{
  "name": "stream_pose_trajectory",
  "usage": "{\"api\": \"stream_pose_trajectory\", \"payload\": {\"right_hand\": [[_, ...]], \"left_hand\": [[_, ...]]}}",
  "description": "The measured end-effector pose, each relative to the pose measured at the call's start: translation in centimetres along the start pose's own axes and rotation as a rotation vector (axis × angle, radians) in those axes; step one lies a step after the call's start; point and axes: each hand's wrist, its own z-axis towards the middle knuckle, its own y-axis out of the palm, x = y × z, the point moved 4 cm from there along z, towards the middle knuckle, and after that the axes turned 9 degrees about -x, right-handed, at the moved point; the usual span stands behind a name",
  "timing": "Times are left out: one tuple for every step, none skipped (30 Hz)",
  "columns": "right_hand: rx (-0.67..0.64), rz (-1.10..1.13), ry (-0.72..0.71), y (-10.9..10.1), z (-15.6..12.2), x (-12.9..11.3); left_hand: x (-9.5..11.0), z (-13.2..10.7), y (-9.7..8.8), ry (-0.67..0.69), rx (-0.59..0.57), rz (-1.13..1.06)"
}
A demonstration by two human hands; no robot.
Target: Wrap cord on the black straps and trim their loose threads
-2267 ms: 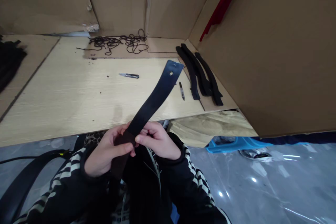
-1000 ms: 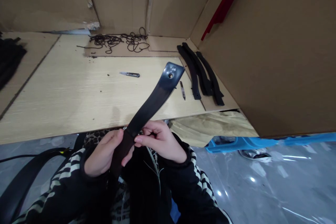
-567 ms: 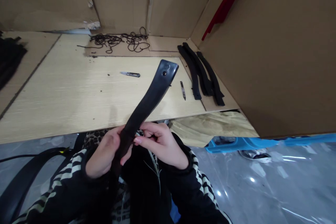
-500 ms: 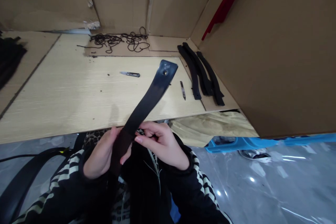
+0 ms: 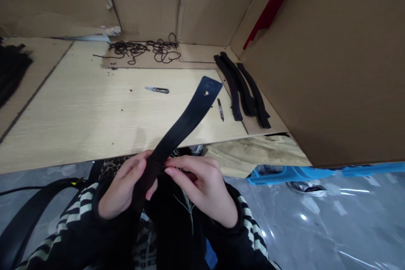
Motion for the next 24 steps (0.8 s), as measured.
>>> {"api": "stream_pose_trajectory", "payload": {"right_hand": [[0.014, -0.009, 0.003, 0.0, 0.0, -0.1], [0.022, -0.010, 0.013, 0.0, -0.1, -0.1], [0.031, -0.003, 0.026, 0.1, -0.1, 0.0], [0.040, 0.015, 0.034, 0.1, -0.2, 0.2], [0.045, 0.041, 0.044, 0.2, -0.2, 0.5], [0.043, 0.074, 0.053, 0.4, -0.2, 0.8], [0.033, 0.108, 0.063, 0.6, -0.2, 1.1], [0.023, 0.137, 0.071, 0.7, -0.1, 1.4], [0.013, 0.156, 0.075, 0.8, 0.0, 1.7], [0.003, 0.161, 0.075, 0.9, 0.1, 1.8], [0.002, 0.154, 0.068, 1.0, 0.2, 1.9], [0.008, 0.142, 0.055, 1.0, 0.3, 1.9], [0.015, 0.135, 0.042, 0.9, 0.5, 1.8], [0.019, 0.137, 0.029, 0.9, 0.6, 1.6], [0.021, 0.144, 0.015, 0.9, 0.7, 1.4], [0.022, 0.154, 0.004, 0.9, 0.8, 1.2], [0.022, 0.164, -0.005, 0.9, 0.8, 1.1], [0.022, 0.173, -0.014, 0.9, 0.8, 0.9], [0.024, 0.175, -0.020, 0.8, 0.8, 0.8], [0.028, 0.169, -0.025, 0.8, 0.8, 0.7], [0.037, 0.159, -0.029, 0.8, 0.7, 0.6], [0.049, 0.142, -0.032, 0.7, 0.6, 0.5], [0.061, 0.119, -0.034, 0.6, 0.6, 0.4], [0.068, 0.094, -0.033, 0.6, 0.5, 0.4]], "left_hand": [[0.1, -0.1, -0.1, -0.016, 0.007, 0.020], [0.2, -0.1, -0.1, -0.037, 0.007, 0.049], [0.4, -0.2, -0.1, -0.054, 0.000, 0.076], [0.5, -0.2, -0.1, -0.066, -0.013, 0.092], [0.7, -0.2, -0.1, -0.070, -0.029, 0.095], [0.8, -0.1, -0.1, -0.072, -0.047, 0.087], [0.9, 0.0, 0.0, -0.070, -0.068, 0.071], [1.0, 0.1, 0.1, -0.065, -0.092, 0.050], [1.0, 0.3, 0.2, -0.060, -0.119, 0.026], [1.0, 0.4, 0.3, -0.054, -0.143, 0.000], [0.9, 0.5, 0.4, -0.046, -0.160, -0.023], [0.9, 0.6, 0.4, -0.033, -0.166, -0.041], [0.8, 0.6, 0.5, -0.017, -0.159, -0.052], [0.7, 0.6, 0.5, 0.001, -0.139, -0.063], [0.6, 0.6, 0.5, 0.015, -0.113, -0.077], [0.5, 0.6, 0.5, 0.025, -0.090, -0.101], [0.4, 0.7, 0.6, 0.028, -0.072, -0.135], [0.3, 0.7, 0.7, 0.028, -0.061, -0.175], [0.2, 0.8, 0.8, 0.026, -0.056, -0.212], [0.2, 0.9, 0.9, 0.024, -0.055, -0.239], [0.1, 1.0, 1.0, 0.026, -0.056, -0.252], [0.1, 1.0, 1.1, 0.029, -0.055, -0.250], [0.0, 1.0, 1.1, 0.033, -0.055, -0.230], [0.0, 1.0, 1.0, 0.038, -0.057, -0.194]]}}
